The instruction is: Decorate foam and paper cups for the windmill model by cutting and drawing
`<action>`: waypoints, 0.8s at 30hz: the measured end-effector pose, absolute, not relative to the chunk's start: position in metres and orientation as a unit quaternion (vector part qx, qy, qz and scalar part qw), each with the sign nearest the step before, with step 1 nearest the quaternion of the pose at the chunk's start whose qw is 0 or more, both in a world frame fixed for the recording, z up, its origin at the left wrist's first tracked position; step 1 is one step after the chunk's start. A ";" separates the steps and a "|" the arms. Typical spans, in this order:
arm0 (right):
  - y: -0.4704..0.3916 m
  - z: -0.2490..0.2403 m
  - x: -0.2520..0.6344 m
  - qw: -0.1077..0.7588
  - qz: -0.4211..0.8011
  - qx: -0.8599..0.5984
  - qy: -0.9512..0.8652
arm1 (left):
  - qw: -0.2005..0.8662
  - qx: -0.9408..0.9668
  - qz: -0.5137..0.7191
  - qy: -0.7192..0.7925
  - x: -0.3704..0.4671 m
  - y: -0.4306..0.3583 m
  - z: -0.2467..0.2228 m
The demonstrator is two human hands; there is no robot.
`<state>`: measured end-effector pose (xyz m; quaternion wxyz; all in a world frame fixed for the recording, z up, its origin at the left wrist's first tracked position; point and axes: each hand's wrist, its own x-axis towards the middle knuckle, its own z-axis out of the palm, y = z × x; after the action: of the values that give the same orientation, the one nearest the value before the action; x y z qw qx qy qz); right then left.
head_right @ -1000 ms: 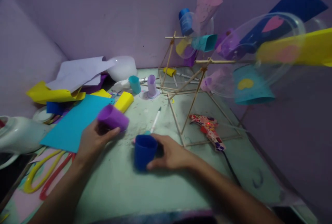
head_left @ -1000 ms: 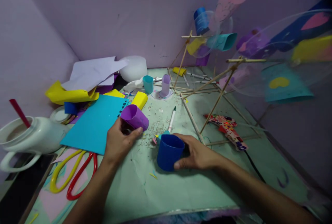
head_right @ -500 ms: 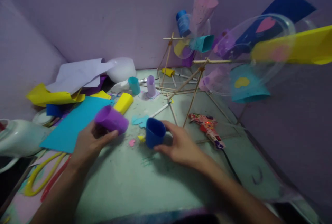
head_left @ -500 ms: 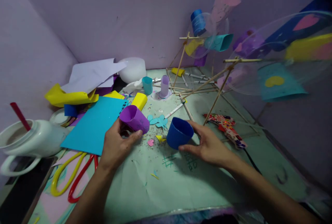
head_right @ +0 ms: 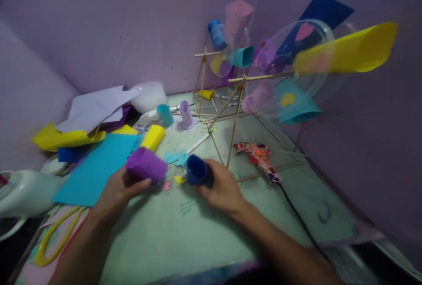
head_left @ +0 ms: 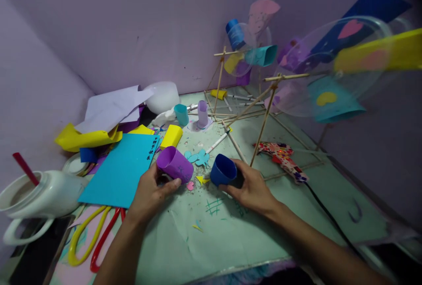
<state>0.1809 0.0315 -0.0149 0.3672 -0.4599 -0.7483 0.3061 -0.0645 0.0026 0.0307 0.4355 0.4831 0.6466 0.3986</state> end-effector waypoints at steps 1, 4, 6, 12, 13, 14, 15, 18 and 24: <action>0.031 -0.016 0.181 0.358 0.302 -0.456 -0.757 | 0.451 0.477 0.406 0.636 -0.064 0.002 0.030; 0.030 -0.016 0.181 0.338 0.307 -0.456 -0.764 | 0.507 0.447 0.444 0.589 -0.062 0.000 0.030; 0.030 -0.015 0.180 0.331 0.320 -0.466 -0.755 | 0.546 0.411 0.490 0.541 -0.061 -0.002 0.032; 0.030 -0.012 0.179 0.331 0.332 -0.461 -0.754 | 0.643 0.267 0.573 0.432 -0.060 -0.009 0.038; 0.030 -0.013 0.179 0.334 0.329 -0.455 -0.757 | 0.651 0.258 0.570 0.429 -0.061 -0.009 0.038; 0.030 -0.014 0.179 0.338 0.324 -0.448 -0.761 | 0.652 0.255 0.569 0.432 -0.062 -0.009 0.037; 0.030 -0.016 0.180 0.343 0.320 -0.442 -0.764 | 0.645 0.260 0.568 0.440 -0.063 -0.008 0.037; 0.028 -0.019 0.181 0.347 0.312 -0.425 -0.775 | 0.600 0.327 0.544 0.486 -0.071 -0.005 0.035; 0.027 -0.016 0.181 0.328 0.344 -0.386 -0.790 | 0.559 0.497 0.360 0.557 -0.078 -0.010 0.048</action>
<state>0.1806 0.0274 -0.0159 0.3281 -0.3863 -0.7903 0.3442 -0.0781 -0.0104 0.0481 0.5592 0.4969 0.5574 0.3601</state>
